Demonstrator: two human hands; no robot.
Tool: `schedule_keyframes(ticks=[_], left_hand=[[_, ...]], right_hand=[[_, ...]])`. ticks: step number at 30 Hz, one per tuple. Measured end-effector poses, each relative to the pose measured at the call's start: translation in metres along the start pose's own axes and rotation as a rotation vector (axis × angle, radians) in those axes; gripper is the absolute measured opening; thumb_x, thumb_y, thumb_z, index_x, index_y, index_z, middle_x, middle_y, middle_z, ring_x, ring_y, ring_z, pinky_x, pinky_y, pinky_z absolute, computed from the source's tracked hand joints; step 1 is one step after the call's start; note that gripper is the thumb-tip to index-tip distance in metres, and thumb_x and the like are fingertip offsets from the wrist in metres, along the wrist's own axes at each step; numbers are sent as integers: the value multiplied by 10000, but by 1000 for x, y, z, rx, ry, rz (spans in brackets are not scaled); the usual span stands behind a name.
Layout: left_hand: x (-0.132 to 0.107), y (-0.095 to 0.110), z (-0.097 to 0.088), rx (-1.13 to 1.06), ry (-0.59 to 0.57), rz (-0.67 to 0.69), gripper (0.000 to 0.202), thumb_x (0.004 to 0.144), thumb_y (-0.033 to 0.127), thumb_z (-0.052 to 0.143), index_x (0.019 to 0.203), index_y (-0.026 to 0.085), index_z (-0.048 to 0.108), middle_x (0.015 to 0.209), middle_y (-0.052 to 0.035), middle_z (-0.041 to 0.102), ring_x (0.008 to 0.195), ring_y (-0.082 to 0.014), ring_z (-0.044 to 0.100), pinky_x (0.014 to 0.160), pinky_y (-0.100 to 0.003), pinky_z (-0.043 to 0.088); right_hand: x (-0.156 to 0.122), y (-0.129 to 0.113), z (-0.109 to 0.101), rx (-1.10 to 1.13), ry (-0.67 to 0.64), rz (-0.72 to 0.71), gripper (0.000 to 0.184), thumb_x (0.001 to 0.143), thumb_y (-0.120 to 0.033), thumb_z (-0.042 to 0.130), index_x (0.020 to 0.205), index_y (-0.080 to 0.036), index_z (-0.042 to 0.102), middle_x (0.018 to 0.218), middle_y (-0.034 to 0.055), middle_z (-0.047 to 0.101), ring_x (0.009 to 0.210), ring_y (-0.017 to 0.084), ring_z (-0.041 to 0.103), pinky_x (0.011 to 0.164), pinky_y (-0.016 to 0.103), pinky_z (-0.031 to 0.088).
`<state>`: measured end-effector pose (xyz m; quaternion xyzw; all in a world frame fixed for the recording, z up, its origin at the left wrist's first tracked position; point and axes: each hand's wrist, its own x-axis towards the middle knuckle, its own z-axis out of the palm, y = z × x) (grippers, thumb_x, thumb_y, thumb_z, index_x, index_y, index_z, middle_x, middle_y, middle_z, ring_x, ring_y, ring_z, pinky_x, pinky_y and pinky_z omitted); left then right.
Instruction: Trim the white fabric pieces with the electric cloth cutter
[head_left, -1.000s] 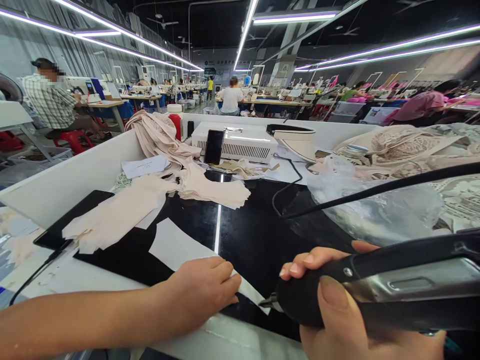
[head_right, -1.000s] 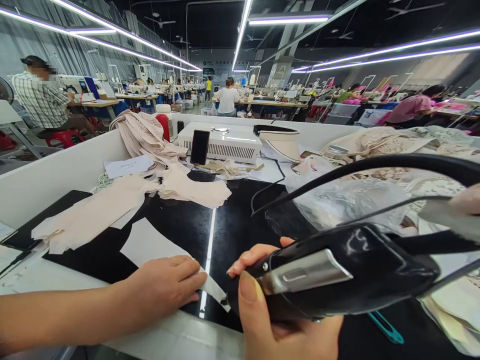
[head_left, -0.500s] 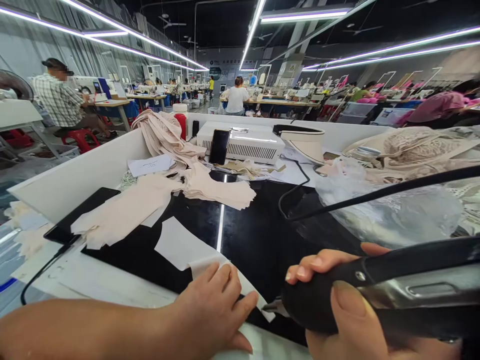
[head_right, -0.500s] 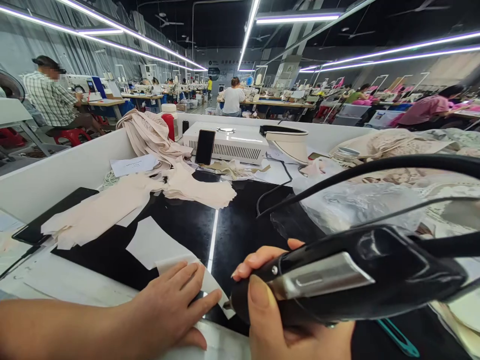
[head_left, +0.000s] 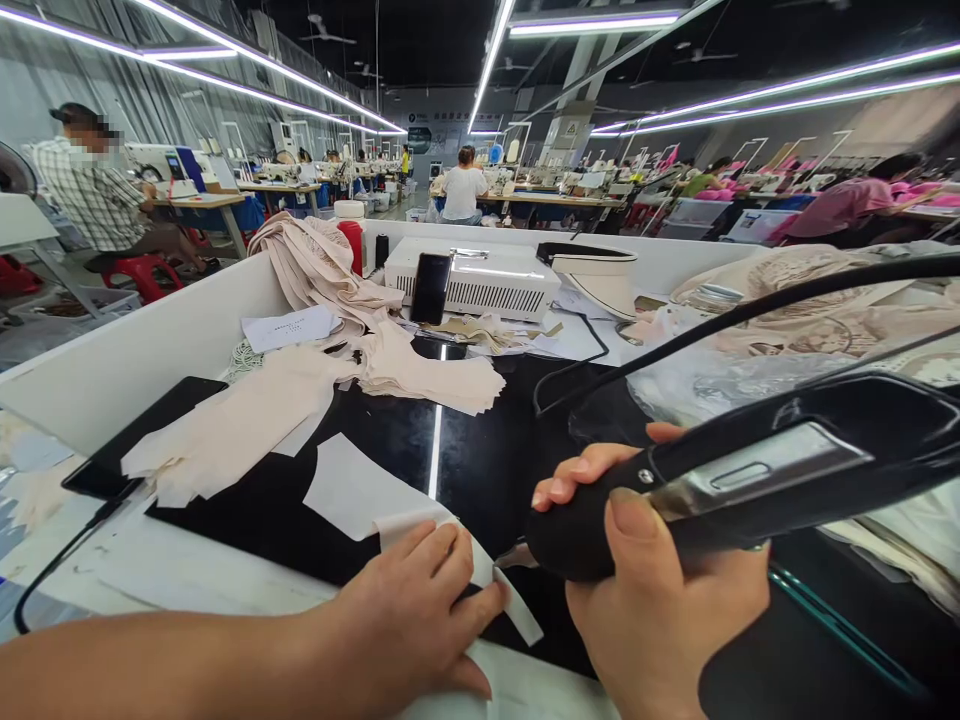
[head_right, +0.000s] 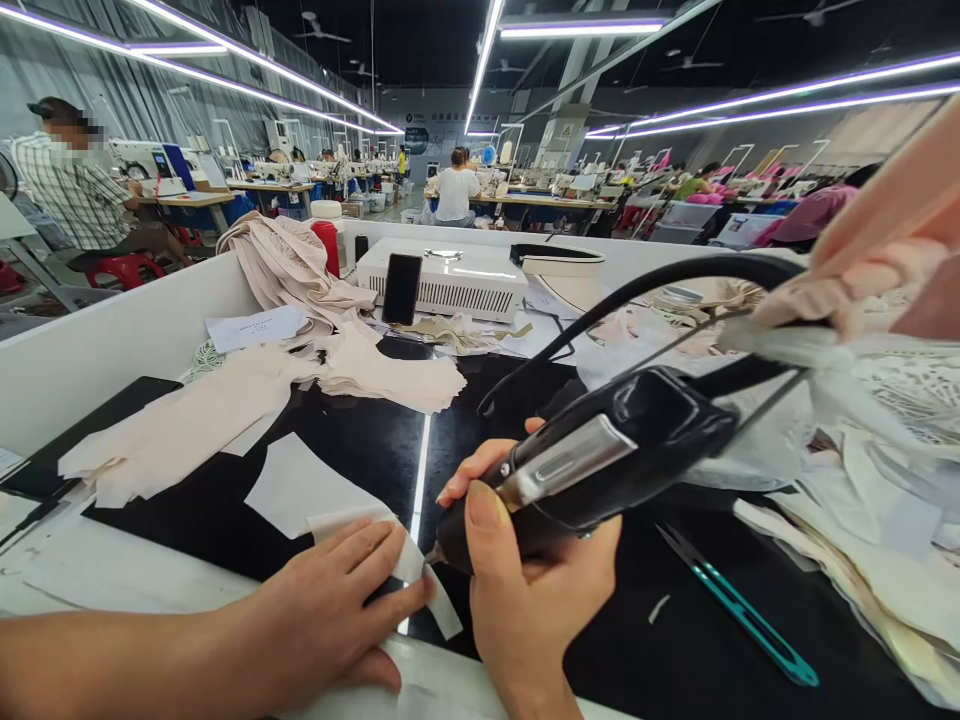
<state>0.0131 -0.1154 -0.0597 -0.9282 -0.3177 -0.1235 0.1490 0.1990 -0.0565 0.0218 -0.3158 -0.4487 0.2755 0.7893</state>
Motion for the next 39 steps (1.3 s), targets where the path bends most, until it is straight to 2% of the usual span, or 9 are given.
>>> schedule_keyframes(ticks=[6,11,16,20,22,25,28,32,39], left_hand=[[-2,-7,4,-49,51,12,816,1204,880,771,1611,173,758,1488,-200,887,1398,-353,870,1305,-459,683],[-3,-11,4,-103,17,31,846,1159,876,831,1653,192,761,1508,-207,866,1447,-365,829,1339,-504,672],[-3,-11,4,-117,30,23,885,1107,887,869,1651,195,773,1505,-203,847,1460,-372,816,1338,-501,673],[-2,-20,2,-149,65,57,771,1173,824,838,1604,187,793,1406,-173,856,1368,-336,836,1343,-461,667],[-3,-26,1,-193,122,71,677,1229,782,794,1582,204,801,1358,-145,860,1312,-317,846,1344,-455,668],[-6,-31,-3,-262,185,60,595,1321,715,675,1615,210,787,1398,-144,868,1327,-302,847,1355,-437,661],[-9,-31,-10,-263,156,38,563,1361,648,626,1664,193,762,1458,-170,865,1380,-296,836,1362,-415,653],[-10,-26,-14,-233,135,4,578,1322,682,699,1611,188,779,1426,-173,864,1369,-321,839,1307,-420,690],[-14,-23,-6,-221,177,-31,600,1253,733,801,1540,206,791,1499,-194,852,1417,-357,845,1295,-461,714]], right_hand=[[-1,-2,1,-21,-9,30,512,906,-521,1144,1215,-296,805,815,-55,779,592,204,709,554,368,664],[3,4,8,54,22,29,545,880,-521,1146,1239,-309,795,813,-75,781,560,195,703,521,352,661],[2,10,9,26,-26,33,501,903,-512,1127,1228,-311,803,831,-76,775,580,186,712,550,351,685],[-2,10,7,5,-37,47,474,946,-486,1110,1251,-304,797,861,-66,779,619,182,722,593,355,699],[-3,8,7,11,-36,45,484,941,-482,1119,1252,-301,796,857,-67,782,622,181,721,595,350,694],[-5,4,9,8,-28,25,506,918,-494,1140,1239,-301,799,838,-70,797,608,186,727,584,349,690],[-7,-1,11,-13,-18,13,539,902,-531,1161,1221,-297,795,828,-60,817,586,201,733,556,362,683],[-9,-5,11,-23,4,20,587,866,-554,1188,1201,-288,787,803,-51,814,569,216,726,527,378,677],[-8,0,5,-5,-16,30,599,862,-551,1199,1229,-290,803,807,-52,818,583,215,751,546,379,702]])
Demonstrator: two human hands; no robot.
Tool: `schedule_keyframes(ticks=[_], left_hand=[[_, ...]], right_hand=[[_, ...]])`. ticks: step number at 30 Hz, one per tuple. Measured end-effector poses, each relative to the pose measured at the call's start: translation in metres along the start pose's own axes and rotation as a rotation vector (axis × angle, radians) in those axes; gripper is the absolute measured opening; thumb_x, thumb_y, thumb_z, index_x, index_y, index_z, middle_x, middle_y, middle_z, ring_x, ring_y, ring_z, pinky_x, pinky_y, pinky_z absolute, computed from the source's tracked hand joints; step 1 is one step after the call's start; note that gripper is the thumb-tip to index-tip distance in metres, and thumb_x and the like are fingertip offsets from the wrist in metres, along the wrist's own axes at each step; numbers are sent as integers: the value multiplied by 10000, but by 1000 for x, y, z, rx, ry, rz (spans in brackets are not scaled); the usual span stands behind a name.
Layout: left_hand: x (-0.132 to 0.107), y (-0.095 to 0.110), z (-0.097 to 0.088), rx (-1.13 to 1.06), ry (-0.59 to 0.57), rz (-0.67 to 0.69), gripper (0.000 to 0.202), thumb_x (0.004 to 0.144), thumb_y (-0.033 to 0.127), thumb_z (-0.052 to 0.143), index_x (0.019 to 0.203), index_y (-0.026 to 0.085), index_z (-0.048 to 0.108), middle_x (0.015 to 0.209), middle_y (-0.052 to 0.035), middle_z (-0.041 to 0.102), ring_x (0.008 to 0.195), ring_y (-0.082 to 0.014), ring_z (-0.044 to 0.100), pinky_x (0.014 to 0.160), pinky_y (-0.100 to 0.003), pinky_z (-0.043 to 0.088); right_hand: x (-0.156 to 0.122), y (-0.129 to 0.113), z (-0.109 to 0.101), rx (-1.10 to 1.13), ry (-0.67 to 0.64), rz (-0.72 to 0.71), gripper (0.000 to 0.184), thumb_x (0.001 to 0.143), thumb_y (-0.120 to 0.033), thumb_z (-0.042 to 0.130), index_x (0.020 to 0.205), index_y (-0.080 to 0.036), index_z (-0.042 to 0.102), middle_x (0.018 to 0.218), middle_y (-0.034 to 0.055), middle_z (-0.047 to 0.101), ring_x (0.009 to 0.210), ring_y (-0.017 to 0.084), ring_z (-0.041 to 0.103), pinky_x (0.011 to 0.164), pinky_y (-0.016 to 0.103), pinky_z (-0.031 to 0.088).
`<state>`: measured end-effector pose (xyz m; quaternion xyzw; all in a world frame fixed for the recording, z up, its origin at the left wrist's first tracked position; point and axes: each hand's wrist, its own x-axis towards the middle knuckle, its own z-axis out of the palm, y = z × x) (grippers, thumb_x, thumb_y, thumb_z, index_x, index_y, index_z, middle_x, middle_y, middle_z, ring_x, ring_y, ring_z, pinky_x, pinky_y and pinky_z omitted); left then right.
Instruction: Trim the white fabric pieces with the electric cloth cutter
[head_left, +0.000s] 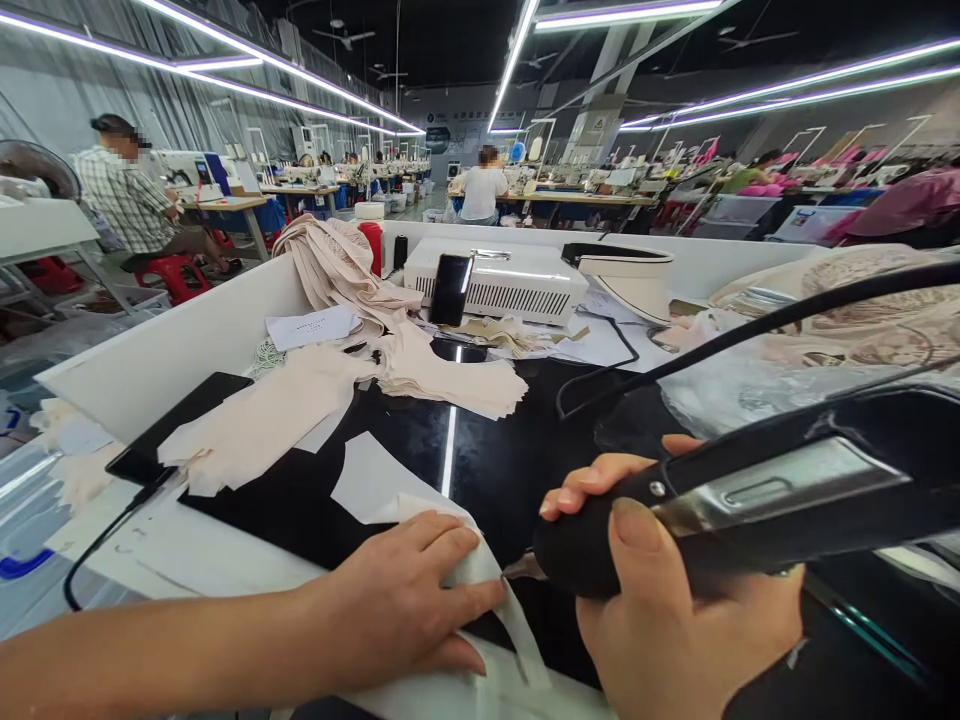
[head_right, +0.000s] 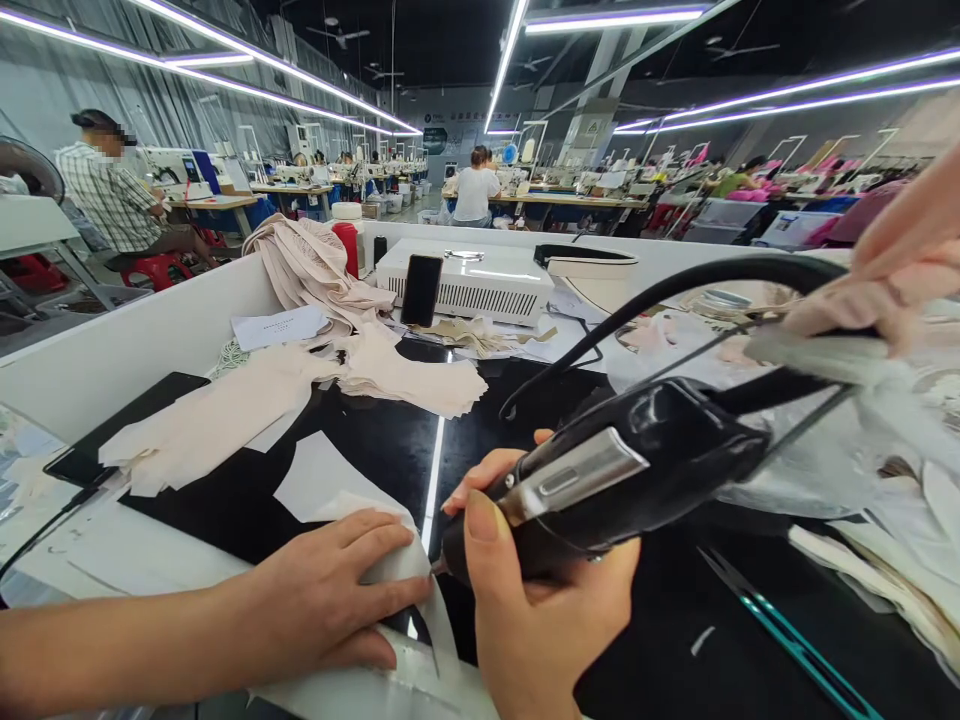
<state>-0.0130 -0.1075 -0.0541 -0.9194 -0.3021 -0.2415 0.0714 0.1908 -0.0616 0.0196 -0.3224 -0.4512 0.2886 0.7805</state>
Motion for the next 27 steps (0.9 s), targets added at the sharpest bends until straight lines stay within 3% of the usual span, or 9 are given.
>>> schedule_keyframes(ticks=[6,12,21,27], left_hand=[[0,0,-2,-5,-92,-21,646,1257,771,767,1616,234,779,1558,-208,846,1491,-362,839,1366,-506,684],[1,0,-6,-13,-146,-23,645,1230,746,824,1601,219,806,1552,-214,848,1521,-376,818,1394,-516,660],[4,6,-3,-22,-116,-12,596,1255,730,797,1550,213,828,1506,-212,845,1492,-373,811,1371,-504,662],[3,7,-2,-21,-51,1,564,1273,716,759,1514,210,822,1447,-199,841,1412,-360,829,1295,-480,698]], right_hand=[[1,3,-2,7,3,23,601,860,-544,1204,1243,-285,818,810,-41,809,601,217,748,551,373,697],[6,6,6,82,41,25,531,842,-411,1139,1259,-316,824,812,-61,803,592,220,739,542,373,692],[9,7,7,77,2,1,537,860,-458,1147,1250,-310,807,811,-69,798,571,208,736,520,357,688],[11,6,8,80,6,30,491,863,-386,1125,1227,-291,809,795,-63,802,571,200,740,530,341,698]])
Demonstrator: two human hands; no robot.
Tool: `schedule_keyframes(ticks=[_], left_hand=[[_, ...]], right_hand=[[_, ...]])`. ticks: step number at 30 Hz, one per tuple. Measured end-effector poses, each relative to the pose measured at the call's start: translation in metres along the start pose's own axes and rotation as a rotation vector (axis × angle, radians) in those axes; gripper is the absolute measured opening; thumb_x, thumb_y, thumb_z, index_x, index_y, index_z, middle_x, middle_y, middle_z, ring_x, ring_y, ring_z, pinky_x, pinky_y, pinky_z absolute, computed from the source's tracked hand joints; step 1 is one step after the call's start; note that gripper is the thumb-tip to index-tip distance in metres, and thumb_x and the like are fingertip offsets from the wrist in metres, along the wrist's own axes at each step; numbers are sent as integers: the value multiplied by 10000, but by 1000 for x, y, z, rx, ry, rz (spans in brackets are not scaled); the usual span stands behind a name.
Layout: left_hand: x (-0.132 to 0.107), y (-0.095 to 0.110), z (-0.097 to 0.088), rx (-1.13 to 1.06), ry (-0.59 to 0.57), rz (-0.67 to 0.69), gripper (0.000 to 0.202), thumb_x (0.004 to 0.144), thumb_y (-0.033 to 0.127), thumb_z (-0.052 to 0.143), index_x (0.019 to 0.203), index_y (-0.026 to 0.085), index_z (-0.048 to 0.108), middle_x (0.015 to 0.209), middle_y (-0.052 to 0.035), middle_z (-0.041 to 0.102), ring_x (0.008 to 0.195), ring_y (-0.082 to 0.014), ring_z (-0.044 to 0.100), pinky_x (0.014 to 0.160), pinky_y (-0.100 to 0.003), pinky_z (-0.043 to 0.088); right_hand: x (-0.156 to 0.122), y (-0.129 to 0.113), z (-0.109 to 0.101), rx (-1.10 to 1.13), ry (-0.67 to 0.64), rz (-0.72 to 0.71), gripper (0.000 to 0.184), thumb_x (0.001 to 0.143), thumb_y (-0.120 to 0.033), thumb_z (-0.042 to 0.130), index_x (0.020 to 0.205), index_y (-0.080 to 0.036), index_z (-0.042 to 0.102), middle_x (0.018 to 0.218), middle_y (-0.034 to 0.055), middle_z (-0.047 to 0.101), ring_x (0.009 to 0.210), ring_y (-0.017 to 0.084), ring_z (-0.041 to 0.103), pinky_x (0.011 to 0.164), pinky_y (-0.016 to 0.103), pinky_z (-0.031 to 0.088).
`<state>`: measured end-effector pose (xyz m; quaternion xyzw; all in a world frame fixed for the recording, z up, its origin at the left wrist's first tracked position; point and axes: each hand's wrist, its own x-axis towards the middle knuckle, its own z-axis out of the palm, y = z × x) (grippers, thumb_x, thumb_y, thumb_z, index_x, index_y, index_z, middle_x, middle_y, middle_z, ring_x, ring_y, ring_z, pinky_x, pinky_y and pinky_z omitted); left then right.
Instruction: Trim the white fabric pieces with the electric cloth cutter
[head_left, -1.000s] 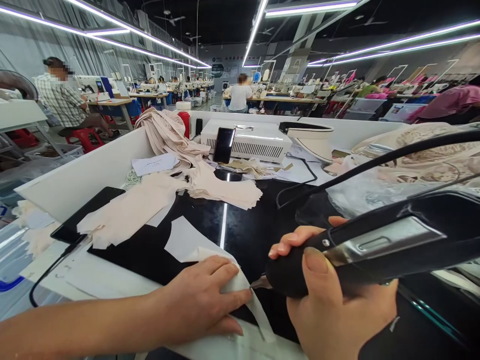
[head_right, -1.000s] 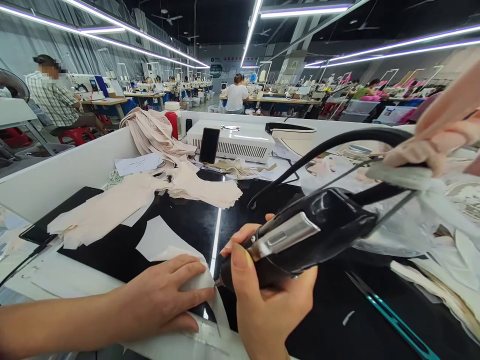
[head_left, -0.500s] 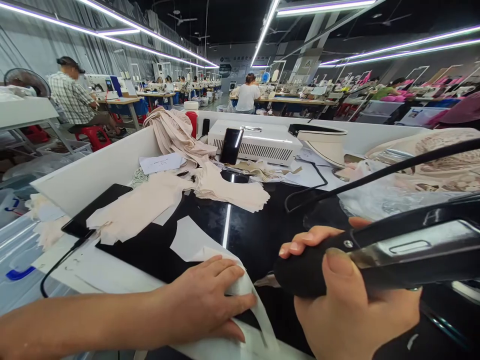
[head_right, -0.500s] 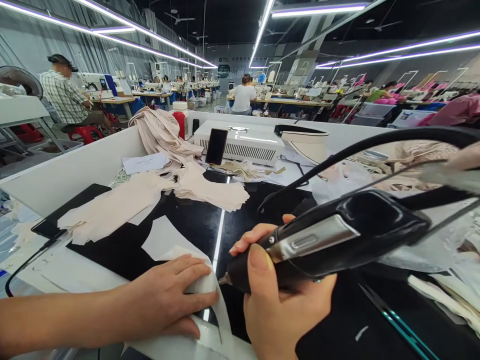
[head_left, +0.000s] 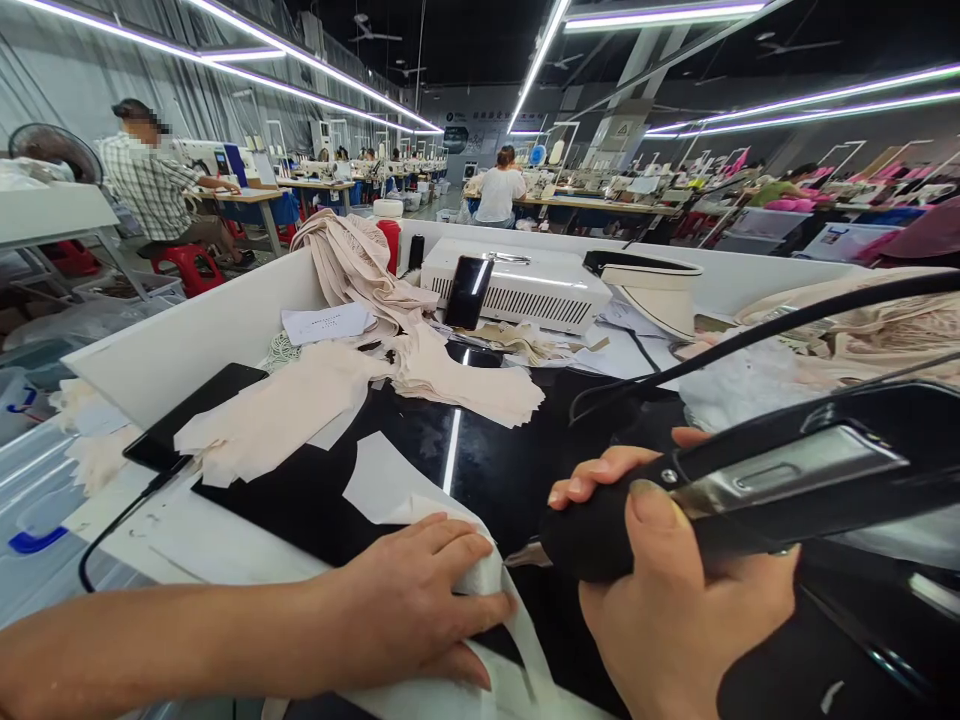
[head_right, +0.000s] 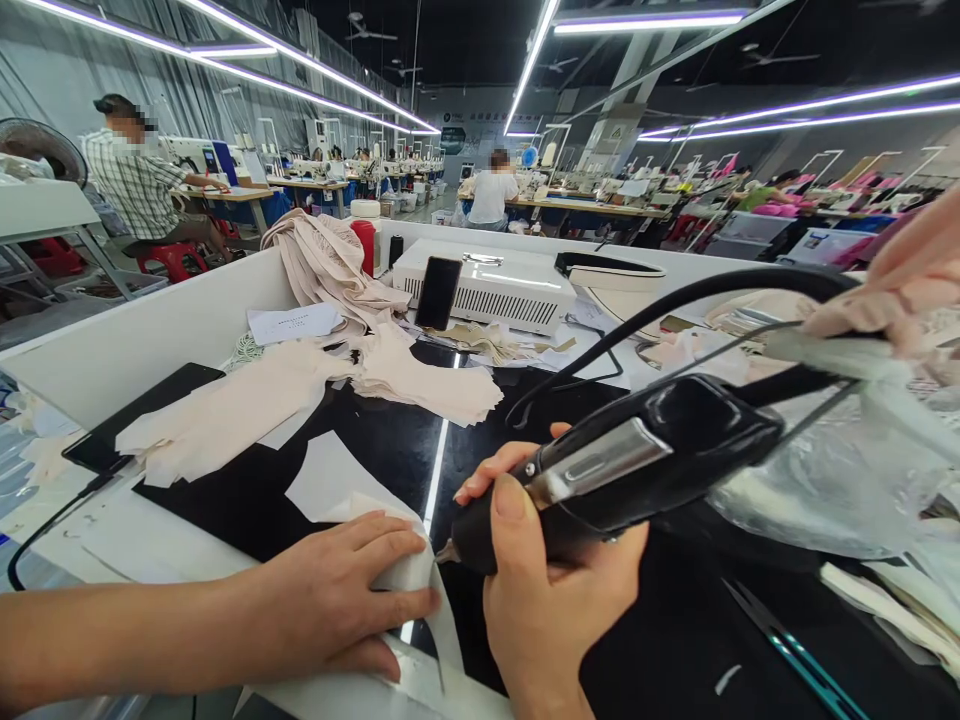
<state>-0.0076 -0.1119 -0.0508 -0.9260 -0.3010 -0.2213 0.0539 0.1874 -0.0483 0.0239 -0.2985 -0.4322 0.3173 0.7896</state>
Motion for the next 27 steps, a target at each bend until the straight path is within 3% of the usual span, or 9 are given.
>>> schedule_keyframes(ticks=[13,19,27], left_hand=[[1,3,-2,-38,-21,-13,566,1244,703,830,1519,208,830,1495,-208,834,1417,-355,823,1312,-466,678],[1,3,-3,-44,-36,-14,589,1233,708,843,1540,205,827,1495,-211,831,1397,-359,826,1271,-467,700],[3,-3,-9,-97,-103,-14,565,1270,654,828,1608,201,816,1576,-228,844,1526,-381,823,1375,-498,662]], right_hand=[[3,4,3,43,-2,-13,578,818,-493,1191,1209,-292,815,803,-60,794,582,193,709,526,327,656],[1,9,2,9,-30,-33,589,887,-545,1163,1258,-294,779,842,-68,787,600,178,713,549,317,659],[10,-2,4,-10,-45,-23,632,833,-550,1204,1243,-302,792,817,-73,807,591,198,740,546,346,689]])
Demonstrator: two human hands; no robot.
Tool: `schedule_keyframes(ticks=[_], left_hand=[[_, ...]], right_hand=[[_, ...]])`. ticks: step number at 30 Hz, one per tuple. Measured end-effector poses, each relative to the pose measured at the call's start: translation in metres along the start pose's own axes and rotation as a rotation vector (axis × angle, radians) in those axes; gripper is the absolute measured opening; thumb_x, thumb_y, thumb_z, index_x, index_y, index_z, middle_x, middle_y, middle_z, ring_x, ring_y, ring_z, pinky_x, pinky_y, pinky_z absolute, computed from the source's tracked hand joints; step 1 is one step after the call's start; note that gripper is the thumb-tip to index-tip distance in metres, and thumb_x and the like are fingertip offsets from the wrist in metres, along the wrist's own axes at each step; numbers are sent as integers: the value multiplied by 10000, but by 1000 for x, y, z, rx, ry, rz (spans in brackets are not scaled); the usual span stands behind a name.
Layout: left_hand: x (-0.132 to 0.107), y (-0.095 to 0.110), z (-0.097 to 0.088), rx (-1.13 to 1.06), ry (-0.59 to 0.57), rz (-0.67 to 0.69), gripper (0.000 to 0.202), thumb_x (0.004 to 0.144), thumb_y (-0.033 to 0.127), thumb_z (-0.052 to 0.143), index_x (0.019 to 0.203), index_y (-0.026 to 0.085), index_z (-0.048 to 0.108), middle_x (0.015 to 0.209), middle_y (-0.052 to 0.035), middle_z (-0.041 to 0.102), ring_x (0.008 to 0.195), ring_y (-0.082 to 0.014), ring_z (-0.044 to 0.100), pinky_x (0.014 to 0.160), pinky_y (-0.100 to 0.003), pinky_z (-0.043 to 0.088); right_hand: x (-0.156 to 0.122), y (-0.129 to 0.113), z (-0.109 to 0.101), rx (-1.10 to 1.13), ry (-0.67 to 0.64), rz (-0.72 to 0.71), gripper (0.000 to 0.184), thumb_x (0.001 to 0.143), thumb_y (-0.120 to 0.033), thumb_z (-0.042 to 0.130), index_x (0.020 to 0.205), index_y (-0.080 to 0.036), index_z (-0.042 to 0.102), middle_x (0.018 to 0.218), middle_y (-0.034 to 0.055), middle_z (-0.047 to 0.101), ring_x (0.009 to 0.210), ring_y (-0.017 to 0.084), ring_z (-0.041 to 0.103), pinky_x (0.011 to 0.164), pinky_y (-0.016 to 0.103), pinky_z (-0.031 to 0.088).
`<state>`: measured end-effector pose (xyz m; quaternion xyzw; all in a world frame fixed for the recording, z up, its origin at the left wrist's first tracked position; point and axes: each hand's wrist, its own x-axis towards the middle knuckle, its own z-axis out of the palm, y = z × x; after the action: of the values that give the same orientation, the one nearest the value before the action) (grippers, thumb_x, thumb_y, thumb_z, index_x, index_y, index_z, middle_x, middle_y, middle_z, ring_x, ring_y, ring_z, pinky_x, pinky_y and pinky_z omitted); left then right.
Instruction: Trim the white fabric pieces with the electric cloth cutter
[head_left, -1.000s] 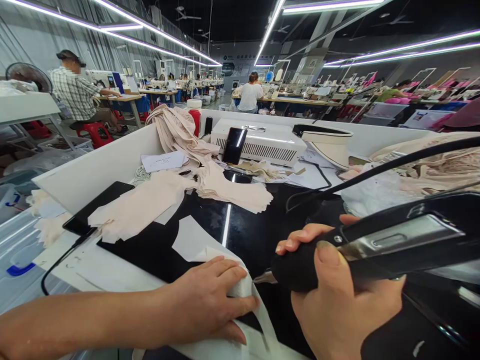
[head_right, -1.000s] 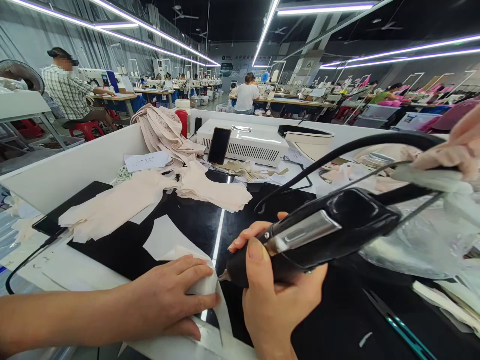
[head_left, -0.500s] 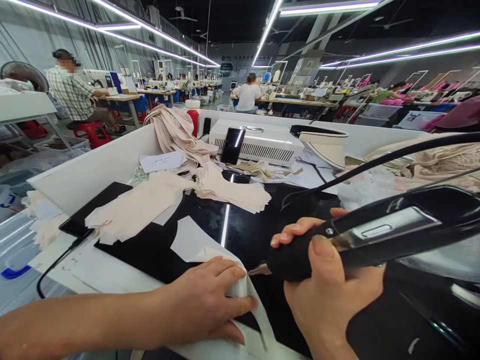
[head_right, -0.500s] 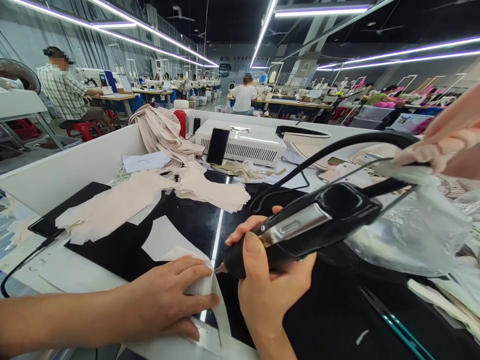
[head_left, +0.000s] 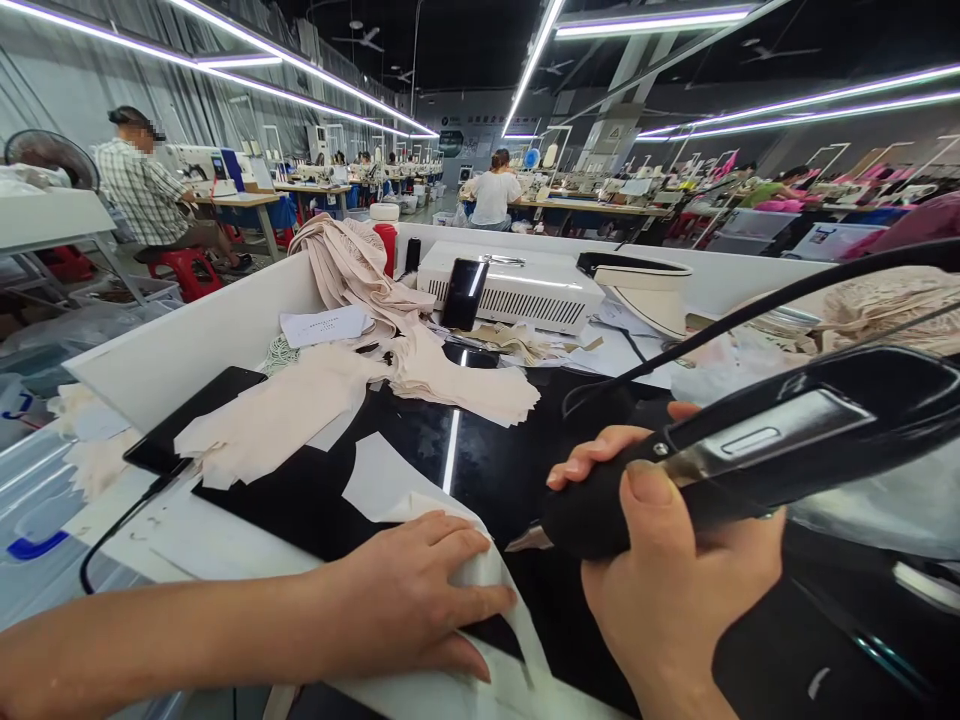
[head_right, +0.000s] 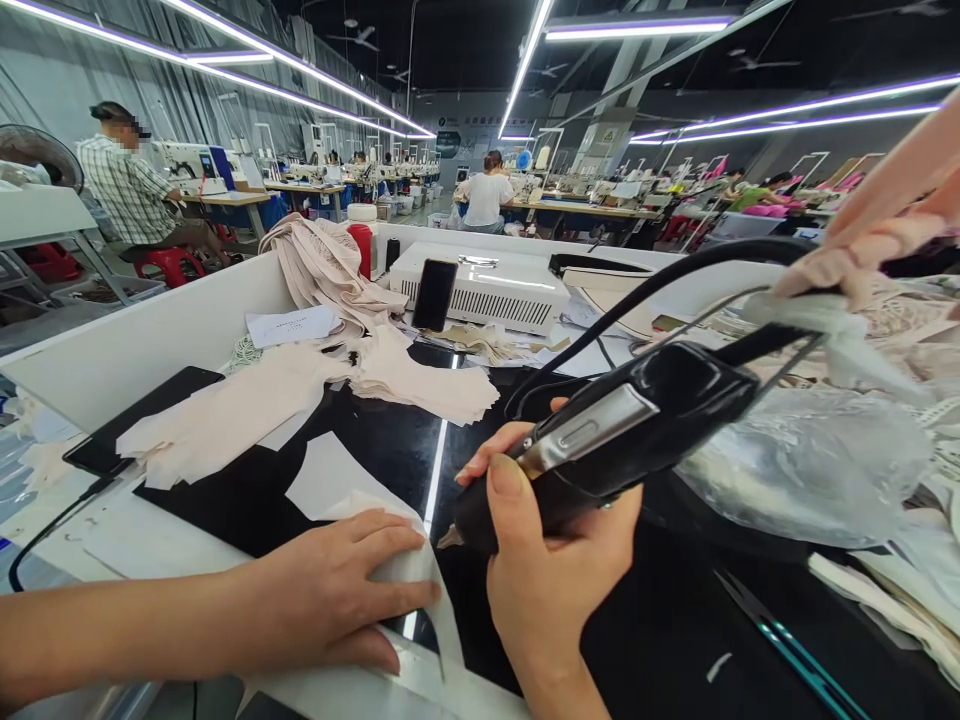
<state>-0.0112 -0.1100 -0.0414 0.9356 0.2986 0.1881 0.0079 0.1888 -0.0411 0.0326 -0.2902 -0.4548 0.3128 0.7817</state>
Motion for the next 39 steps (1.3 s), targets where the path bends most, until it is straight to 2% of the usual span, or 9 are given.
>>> schedule_keyframes(ticks=[2,5,9,12,16,21,26,33,39], left_hand=[[0,-7,-5,-61,-29,-11,492,1317,510,802,1683,182,772,1610,-225,852,1525,-358,843,1377,-473,665],[3,-22,-15,-161,-108,-62,465,1283,143,731,1747,135,707,1607,-204,883,1479,-296,885,1285,-388,714],[11,-43,-28,-174,-205,-34,515,1141,-79,692,1571,181,807,1608,-134,905,1470,-261,892,1218,-341,725],[19,-50,-28,-48,-188,0,380,1176,-66,726,1433,188,845,1580,-115,910,1413,-258,895,1188,-343,710],[29,-47,-16,155,-188,-33,115,1273,145,812,1383,174,826,1475,-121,894,1226,-272,883,1041,-379,708],[42,-35,-4,300,-223,-102,246,1294,384,870,1345,166,769,1262,-101,832,1043,-271,806,897,-384,663],[47,-24,-4,355,-249,-189,258,1306,423,851,1315,183,758,1206,-89,795,979,-269,765,808,-371,613],[46,-21,-11,403,-325,-198,266,1322,426,820,1399,176,772,1245,-95,822,977,-270,783,822,-372,617],[44,-18,-13,368,-274,-202,227,1334,391,793,1394,173,779,1220,-96,814,948,-271,777,817,-381,618]], right_hand=[[5,-7,-2,-49,-34,-25,625,813,-579,1218,1146,-308,763,826,-61,825,591,204,749,542,351,691],[13,-18,-7,-164,-79,-52,641,801,-644,1213,1053,-320,721,814,-43,830,565,227,736,540,392,682],[21,-27,-19,-448,-88,-61,630,815,-781,1148,1055,-323,790,894,1,856,728,284,802,722,471,707],[22,-29,-23,-459,-34,-70,614,773,-762,1155,1016,-326,797,932,12,852,780,297,802,769,493,699],[14,-31,-18,-278,26,-24,601,731,-637,1201,1013,-343,759,838,-35,815,596,253,719,577,439,627],[2,-32,-22,-182,55,15,632,767,-577,1219,1175,-335,802,818,-49,796,582,235,714,564,431,664],[-3,-27,-33,-148,24,-20,598,835,-573,1207,1215,-325,817,840,-41,801,618,231,731,536,400,671],[-7,-19,-34,-97,11,-33,560,867,-523,1204,1221,-319,821,848,-39,811,631,215,738,551,369,677],[-10,-20,-30,-74,-4,-27,557,880,-524,1203,1225,-321,816,845,-42,807,589,205,724,510,349,653]])
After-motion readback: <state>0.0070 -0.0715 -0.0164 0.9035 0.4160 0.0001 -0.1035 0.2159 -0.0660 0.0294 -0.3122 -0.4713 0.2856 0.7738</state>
